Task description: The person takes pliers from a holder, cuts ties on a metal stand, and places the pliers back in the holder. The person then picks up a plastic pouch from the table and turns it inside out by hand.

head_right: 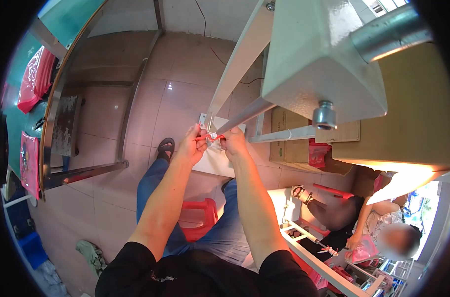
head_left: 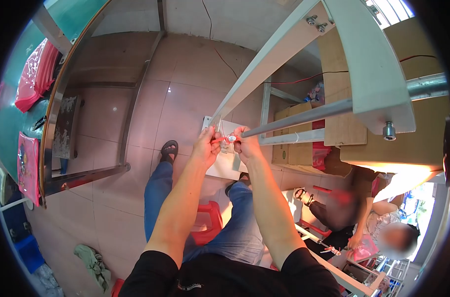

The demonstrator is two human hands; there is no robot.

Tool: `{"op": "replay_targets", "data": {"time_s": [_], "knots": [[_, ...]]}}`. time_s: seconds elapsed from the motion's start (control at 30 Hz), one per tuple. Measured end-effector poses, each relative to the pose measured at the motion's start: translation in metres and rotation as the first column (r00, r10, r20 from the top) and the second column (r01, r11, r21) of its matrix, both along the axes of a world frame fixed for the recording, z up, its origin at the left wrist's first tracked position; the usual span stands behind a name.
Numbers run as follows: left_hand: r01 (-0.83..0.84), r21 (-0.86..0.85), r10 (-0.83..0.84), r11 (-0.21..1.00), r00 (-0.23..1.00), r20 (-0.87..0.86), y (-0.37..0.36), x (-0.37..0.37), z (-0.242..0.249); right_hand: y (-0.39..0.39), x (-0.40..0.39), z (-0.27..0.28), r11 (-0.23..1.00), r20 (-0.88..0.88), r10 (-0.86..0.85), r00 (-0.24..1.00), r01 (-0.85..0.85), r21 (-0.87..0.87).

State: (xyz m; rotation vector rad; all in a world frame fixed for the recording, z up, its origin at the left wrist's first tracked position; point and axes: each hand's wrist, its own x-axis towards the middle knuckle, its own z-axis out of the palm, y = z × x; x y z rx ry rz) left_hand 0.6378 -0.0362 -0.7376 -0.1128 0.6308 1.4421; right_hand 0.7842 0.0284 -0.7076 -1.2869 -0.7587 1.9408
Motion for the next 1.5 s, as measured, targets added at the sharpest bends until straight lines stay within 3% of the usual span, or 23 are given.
{"op": "replay_targets", "data": {"time_s": [0.2,0.3,0.37,0.53,0.6,0.63,0.67,0.7,0.73,0.77,0.8,0.87,0.93,1.0,1.07,1.1,1.23,1.3,1.37,1.4,1.43,1.47,1.5], "knots": [[0.022,-0.049,-0.029,0.999,0.989,-0.143,0.002,-0.006,0.006,0.008,0.000,-0.004,0.994,0.027,0.093,0.995,-0.095,0.051],[0.001,-0.069,-0.013,0.998,0.986,-0.164,0.001,-0.005,0.002,0.005,0.000,-0.003,0.997,0.060,0.033,0.998,-0.038,0.071],[0.012,-0.068,-0.025,0.998,0.981,-0.190,-0.002,-0.004,0.001,0.003,0.007,-0.004,0.995,0.006,0.097,0.995,-0.097,0.029],[0.078,-0.034,-0.085,0.996,0.934,-0.348,-0.013,-0.012,-0.011,-0.010,0.013,0.006,0.997,-0.064,0.068,0.996,-0.067,0.027],[-0.116,-0.068,0.036,0.991,0.714,-0.700,-0.018,-0.018,-0.019,-0.018,0.022,0.011,0.999,-0.067,0.053,0.996,-0.052,0.015],[-0.112,-0.066,0.034,0.992,0.714,-0.699,-0.021,-0.023,-0.011,-0.019,0.028,0.005,0.991,0.091,0.049,0.995,-0.060,0.121],[-0.085,-0.005,0.034,0.996,0.460,-0.887,-0.024,-0.030,-0.002,-0.019,0.034,-0.001,0.971,0.247,0.025,0.969,-0.082,0.223],[-0.042,0.046,0.052,0.998,0.162,-0.985,-0.025,-0.033,0.010,-0.022,0.037,-0.002,0.971,0.248,0.021,0.969,-0.079,0.225],[-0.039,0.046,0.052,0.998,0.163,-0.985,-0.025,-0.033,0.017,-0.026,0.038,-0.003,0.915,0.332,-0.001,0.943,-0.133,0.382],[0.126,0.185,0.182,0.975,0.029,-0.983,-0.022,-0.033,0.024,-0.029,0.039,-0.003,0.830,0.407,-0.041,0.912,-0.196,0.521],[0.305,0.294,0.332,0.906,-0.081,-0.940,-0.019,-0.033,0.033,-0.029,0.037,0.001,0.829,0.406,-0.048,0.913,-0.190,0.525],[0.398,0.282,0.336,0.873,-0.071,-0.939,-0.022,-0.021,0.065,-0.036,0.034,0.011,0.536,0.667,-0.122,0.735,-0.517,0.668],[0.485,0.272,0.346,0.831,-0.069,-0.936,-0.018,-0.009,0.075,-0.044,0.029,0.016,0.521,0.679,-0.070,0.731,-0.553,0.650],[0.347,0.228,0.164,0.910,0.205,-0.965,-0.014,0.001,0.067,-0.053,0.025,0.014,0.507,0.689,-0.016,0.724,-0.588,0.630],[0.371,0.177,0.094,0.912,0.231,-0.968,-0.006,0.010,0.059,-0.060,0.025,0.008,0.711,0.665,0.120,0.737,-0.531,0.460],[0.391,0.127,0.024,0.911,0.257,-0.966,-0.004,0.015,0.054,-0.063,0.026,0.004,0.713,0.665,0.119,0.738,-0.529,0.460],[0.317,0.110,0.031,0.942,0.246,-0.969,0.000,0.028,0.037,-0.070,0.032,0.003,0.766,0.650,0.030,0.759,-0.435,0.474],[0.258,0.123,0.088,0.958,0.142,-0.986,0.000,0.031,0.034,-0.072,0.035,0.012,0.770,0.638,-0.025,0.770,-0.392,0.503],[0.246,0.193,0.148,0.950,0.190,-0.971,-0.001,0.035,0.038,-0.070,0.031,0.023,0.704,0.545,-0.199,0.815,-0.267,0.658],[0.229,0.264,0.210,0.937,0.235,-0.949,-0.002,0.036,0.042,-0.070,0.027,0.035,0.707,0.546,-0.196,0.815,-0.269,0.655],[0.226,0.266,0.213,0.937,0.233,-0.949,0.001,0.035,0.035,-0.067,0.021,0.049,0.614,0.540,-0.227,0.810,-0.312,0.725],[0.234,0.264,0.226,0.936,0.175,-0.958,0.003,0.034,0.026,-0.065,0.017,0.056,0.513,0.530,-0.259,0.807,-0.350,0.784],[0.243,0.259,0.236,0.935,0.118,-0.965,0.003,0.034,0.022,-0.065,0.016,0.056,0.515,0.529,-0.260,0.808,-0.348,0.784]]}}
